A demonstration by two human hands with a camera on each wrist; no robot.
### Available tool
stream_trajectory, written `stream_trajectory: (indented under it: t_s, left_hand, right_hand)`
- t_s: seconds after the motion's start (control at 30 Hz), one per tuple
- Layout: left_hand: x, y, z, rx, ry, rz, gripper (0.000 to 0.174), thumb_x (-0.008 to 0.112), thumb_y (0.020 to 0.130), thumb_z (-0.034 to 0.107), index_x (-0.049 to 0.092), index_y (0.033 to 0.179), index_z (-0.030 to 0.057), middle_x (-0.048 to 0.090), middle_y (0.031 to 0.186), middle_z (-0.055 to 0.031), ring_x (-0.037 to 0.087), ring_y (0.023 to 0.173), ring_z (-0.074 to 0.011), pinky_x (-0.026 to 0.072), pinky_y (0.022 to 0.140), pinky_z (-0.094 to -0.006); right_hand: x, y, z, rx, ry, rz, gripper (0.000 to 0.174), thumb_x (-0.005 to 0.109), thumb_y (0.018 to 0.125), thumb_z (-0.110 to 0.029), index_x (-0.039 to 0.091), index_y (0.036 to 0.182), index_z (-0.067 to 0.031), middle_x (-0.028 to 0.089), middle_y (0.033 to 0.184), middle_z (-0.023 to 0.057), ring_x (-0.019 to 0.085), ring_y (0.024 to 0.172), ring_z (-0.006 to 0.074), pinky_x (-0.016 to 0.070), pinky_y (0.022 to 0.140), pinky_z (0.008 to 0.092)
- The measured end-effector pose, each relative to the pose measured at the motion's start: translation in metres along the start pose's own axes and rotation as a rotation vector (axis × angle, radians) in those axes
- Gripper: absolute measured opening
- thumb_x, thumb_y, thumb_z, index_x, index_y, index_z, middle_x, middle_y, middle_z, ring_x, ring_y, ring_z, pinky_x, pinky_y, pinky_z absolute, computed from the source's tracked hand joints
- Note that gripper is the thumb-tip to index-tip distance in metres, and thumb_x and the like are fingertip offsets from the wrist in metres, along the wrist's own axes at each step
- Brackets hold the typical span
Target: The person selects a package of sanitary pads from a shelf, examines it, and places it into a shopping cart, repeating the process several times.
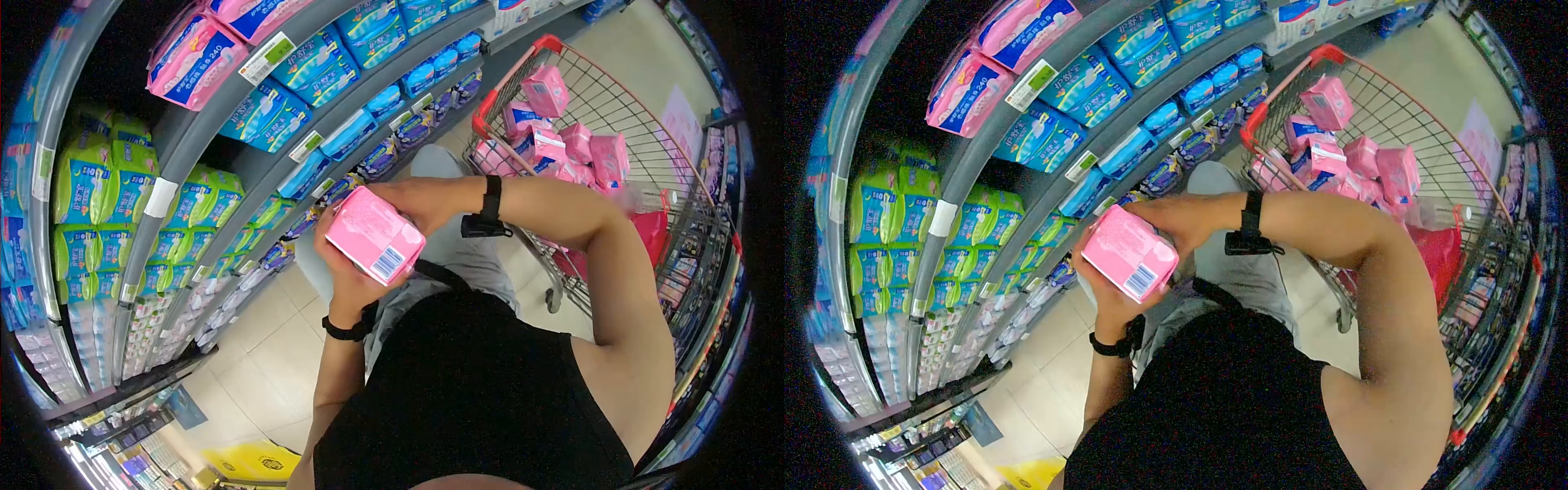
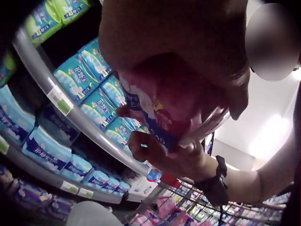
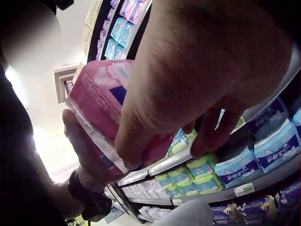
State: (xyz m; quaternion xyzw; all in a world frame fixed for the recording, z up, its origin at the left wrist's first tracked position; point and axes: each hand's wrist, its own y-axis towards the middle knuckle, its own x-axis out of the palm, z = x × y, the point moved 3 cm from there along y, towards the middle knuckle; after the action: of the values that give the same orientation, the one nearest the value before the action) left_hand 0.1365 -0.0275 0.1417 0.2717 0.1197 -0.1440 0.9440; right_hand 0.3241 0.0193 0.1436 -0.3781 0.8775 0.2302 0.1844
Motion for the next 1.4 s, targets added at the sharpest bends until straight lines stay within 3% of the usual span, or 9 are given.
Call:
stream_trajectory:
  t_s: [0.2, 0.3, 0.4, 0.6, 0.9, 1.2, 1.3, 1.4]
  left_hand:
    - [-0.002, 0.004, 0.019, 0.024, 0.116, 0.051, 0.144, 0.101, 0.048, 0.041, 0.009, 0.152, 0.0029, 0.034, 0.148, -0.0219, 0.042, 0.135, -0.0355, 0.036, 0.111, -0.0487]
    - [0.0, -0.005, 0.003, 0.006, -0.011, 0.112, 0.143, 0.1, 0.049, 0.038, 0.009, 0.153, 0.0022, 0.036, 0.146, -0.0215, 0.043, 0.134, -0.0344, 0.0365, 0.111, -0.0472]
    - [-0.006, -0.005, -0.001, -0.053, -0.024, 0.098, 0.142, 0.1, 0.05, 0.035, 0.008, 0.154, 0.0022, 0.039, 0.143, -0.0204, 0.045, 0.133, -0.0333, 0.0371, 0.111, -0.0457]
    - [-0.014, 0.003, 0.014, -0.029, 0.181, 0.007, 0.134, 0.099, 0.051, 0.03, 0.016, 0.152, 0.0001, 0.041, 0.141, -0.0189, 0.048, 0.13, -0.031, 0.0379, 0.11, -0.0433]
    - [-0.016, 0.0, 0.008, -0.098, 0.114, -0.009, 0.127, 0.097, 0.052, 0.031, 0.022, 0.151, -0.0005, 0.043, 0.138, -0.0175, 0.048, 0.128, -0.0297, 0.0392, 0.109, -0.0424]
    - [-0.012, -0.006, -0.009, -0.15, -0.017, -0.073, 0.106, 0.093, 0.056, 0.034, 0.037, 0.14, 0.0015, 0.047, 0.132, -0.0165, 0.051, 0.123, -0.0297, 0.0406, 0.105, -0.0427]
    - [-0.011, -0.005, -0.007, -0.15, -0.014, -0.074, 0.104, 0.093, 0.056, 0.034, 0.038, 0.139, 0.0025, 0.048, 0.13, -0.0166, 0.051, 0.122, -0.0303, 0.0403, 0.105, -0.0429]
    - [-0.012, -0.004, -0.007, -0.147, -0.001, -0.077, 0.103, 0.093, 0.056, 0.033, 0.039, 0.139, 0.0027, 0.049, 0.129, -0.0169, 0.051, 0.121, -0.0307, 0.0404, 0.104, -0.0431]
  right_hand:
    - [-0.003, 0.002, -0.007, -0.028, -0.057, 0.042, 0.086, 0.086, 0.072, -0.032, 0.038, 0.138, -0.0065, 0.058, 0.126, 0.0192, 0.059, 0.115, 0.0416, 0.0507, 0.092, 0.0464]
    - [0.002, 0.0, -0.001, -0.011, -0.085, 0.053, 0.087, 0.086, 0.071, -0.033, 0.038, 0.138, -0.0056, 0.056, 0.123, 0.0187, 0.058, 0.115, 0.0416, 0.051, 0.091, 0.0472]
    - [0.006, 0.0, 0.009, -0.001, -0.071, -0.014, 0.111, 0.09, 0.063, -0.039, 0.028, 0.147, -0.002, 0.048, 0.137, 0.0234, 0.05, 0.128, 0.0426, 0.0454, 0.103, 0.0471]
    - [0.008, 0.0, 0.009, -0.012, -0.091, 0.002, 0.108, 0.089, 0.063, -0.042, 0.031, 0.145, -0.0015, 0.051, 0.131, 0.0226, 0.052, 0.123, 0.0438, 0.046, 0.101, 0.0476]
    - [0.01, 0.0, 0.007, -0.007, -0.125, 0.01, 0.105, 0.089, 0.062, -0.048, 0.036, 0.139, -0.0011, 0.055, 0.127, 0.0238, 0.056, 0.117, 0.0442, 0.0481, 0.098, 0.0484]
    - [0.006, 0.001, -0.002, 0.216, -0.159, -0.21, 0.104, 0.089, 0.059, -0.056, 0.041, 0.133, -0.0012, 0.063, 0.116, 0.024, 0.062, 0.107, 0.0436, 0.0518, 0.09, 0.0491]
    - [0.007, 0.001, 0.0, 0.218, -0.179, -0.215, 0.104, 0.089, 0.059, -0.056, 0.041, 0.133, -0.0014, 0.065, 0.112, 0.024, 0.064, 0.104, 0.0437, 0.0521, 0.089, 0.0491]
    - [0.009, 0.0, 0.003, 0.037, -0.212, -0.119, 0.105, 0.089, 0.059, -0.056, 0.041, 0.134, -0.0017, 0.067, 0.11, 0.0237, 0.065, 0.102, 0.0438, 0.0528, 0.087, 0.0492]
